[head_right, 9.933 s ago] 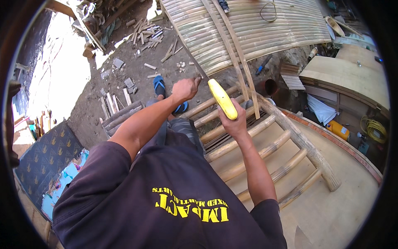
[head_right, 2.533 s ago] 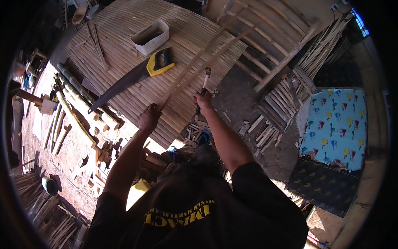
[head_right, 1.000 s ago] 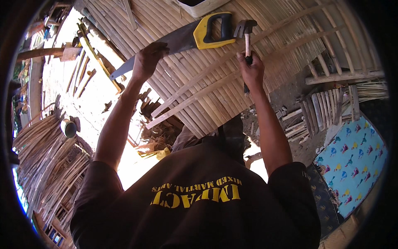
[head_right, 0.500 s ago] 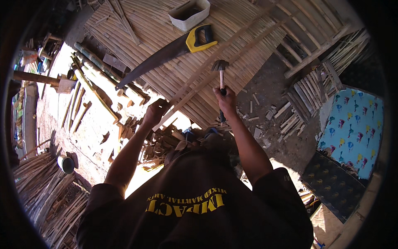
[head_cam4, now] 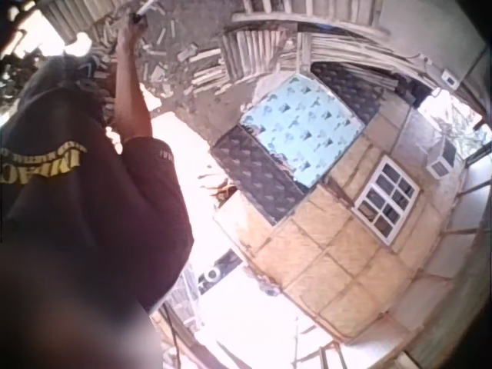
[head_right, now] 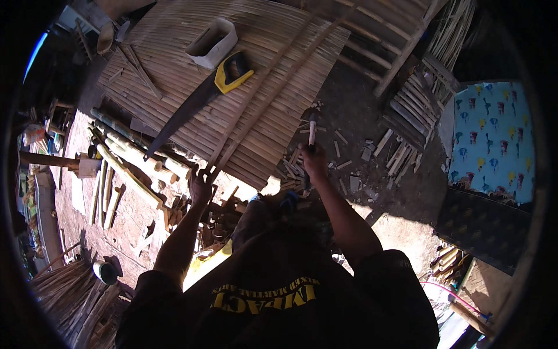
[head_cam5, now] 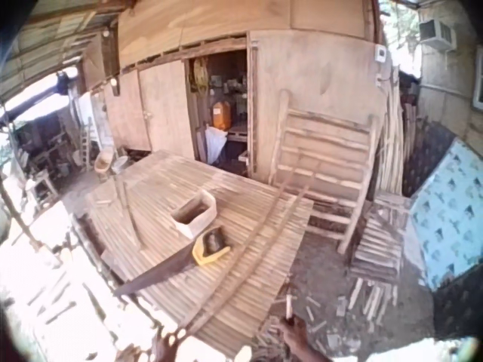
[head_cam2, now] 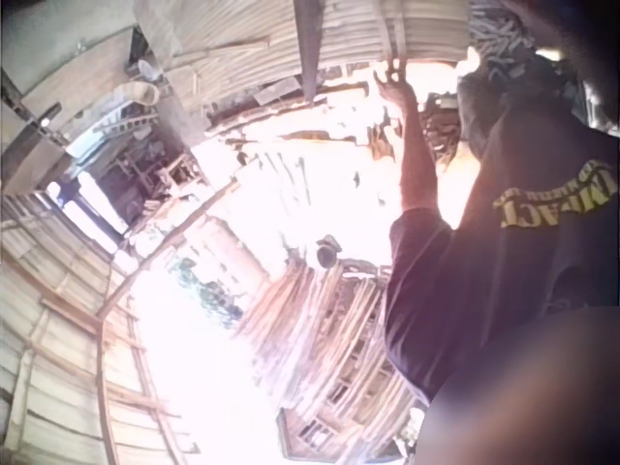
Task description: The person assembles a bamboo frame by hammering nails into bamboo strips and sawing bamboo pieces to size. The person uses a hammer, nails, and a hand saw to join the bamboo components on a workbench.
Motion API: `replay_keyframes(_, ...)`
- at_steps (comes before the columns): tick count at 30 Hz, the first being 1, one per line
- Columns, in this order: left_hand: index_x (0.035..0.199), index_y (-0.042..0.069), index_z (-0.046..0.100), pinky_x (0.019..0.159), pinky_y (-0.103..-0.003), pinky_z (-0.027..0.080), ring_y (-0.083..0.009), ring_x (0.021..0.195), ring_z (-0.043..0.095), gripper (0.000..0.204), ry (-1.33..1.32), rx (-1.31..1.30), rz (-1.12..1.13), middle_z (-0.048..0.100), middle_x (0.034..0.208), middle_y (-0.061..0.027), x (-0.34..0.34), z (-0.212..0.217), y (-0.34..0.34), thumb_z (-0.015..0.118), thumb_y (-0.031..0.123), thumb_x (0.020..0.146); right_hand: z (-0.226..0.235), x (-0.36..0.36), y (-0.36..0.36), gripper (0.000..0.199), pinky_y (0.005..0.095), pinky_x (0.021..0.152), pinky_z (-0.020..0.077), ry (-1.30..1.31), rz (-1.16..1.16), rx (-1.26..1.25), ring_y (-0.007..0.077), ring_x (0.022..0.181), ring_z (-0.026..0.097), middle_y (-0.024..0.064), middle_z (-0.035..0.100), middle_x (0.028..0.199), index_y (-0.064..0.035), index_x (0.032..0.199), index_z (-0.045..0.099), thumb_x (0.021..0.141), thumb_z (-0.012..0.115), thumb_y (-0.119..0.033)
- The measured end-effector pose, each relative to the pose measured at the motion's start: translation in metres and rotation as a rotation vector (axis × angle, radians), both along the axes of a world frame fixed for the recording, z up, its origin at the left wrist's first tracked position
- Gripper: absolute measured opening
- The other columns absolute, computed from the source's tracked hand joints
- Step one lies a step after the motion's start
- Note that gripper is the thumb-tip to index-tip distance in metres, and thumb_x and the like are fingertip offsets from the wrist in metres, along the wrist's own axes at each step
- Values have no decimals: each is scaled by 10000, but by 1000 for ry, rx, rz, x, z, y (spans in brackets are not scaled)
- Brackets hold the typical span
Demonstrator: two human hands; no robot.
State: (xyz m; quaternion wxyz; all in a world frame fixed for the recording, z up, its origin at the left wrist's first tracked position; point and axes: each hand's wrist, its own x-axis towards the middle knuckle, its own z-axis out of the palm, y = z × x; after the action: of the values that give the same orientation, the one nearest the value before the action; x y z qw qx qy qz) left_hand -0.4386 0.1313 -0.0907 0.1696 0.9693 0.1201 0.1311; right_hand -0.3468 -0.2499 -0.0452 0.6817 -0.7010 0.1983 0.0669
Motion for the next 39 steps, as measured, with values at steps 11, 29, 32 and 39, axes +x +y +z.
replay_keyframes(11, 1140, 168, 649, 983, -519, 424, -361, 1206, 524, 210, 272, 11, 25, 504, 1377, -136, -38, -9, -30, 581, 275, 972, -11, -2, -26, 245, 263, 425, 364, 53, -32, 22, 69, 461, 461, -31, 480, 611, -91, 865, 550, 920, 719, -259)
replay_keyframes(29, 1093, 77, 651, 782, -408, 559, -331, 936, 690, 179, 529, -545, -939, 679, 988, -136, 82, 52, -176, 670, 137, 926, -37, -26, 38, 200, 289, 629, 478, 183, -172, 426, 105, 735, 616, 10, 630, 847, -83, 993, 616, 961, 645, -278)
replay_keyframes(32, 1131, 134, 665, 827, -428, 564, -338, 962, 684, 206, 757, -414, -1057, 693, 986, -128, 104, 63, -179, 660, 162, 927, -54, -40, 49, 184, 310, 645, 498, 162, -223, 624, 129, 723, 610, 29, 627, 836, -53, 1007, 605, 970, 623, -232)
replay_keyframes(39, 1099, 127, 668, 920, -409, 521, -257, 1074, 607, 284, 130, 217, -1840, 598, 1128, -51, 199, 57, -230, 732, 115, 823, -91, -55, 57, 242, 332, 659, 514, 62, -606, 962, 167, 767, 612, 73, 612, 898, -26, 1018, 605, 966, 653, -258)
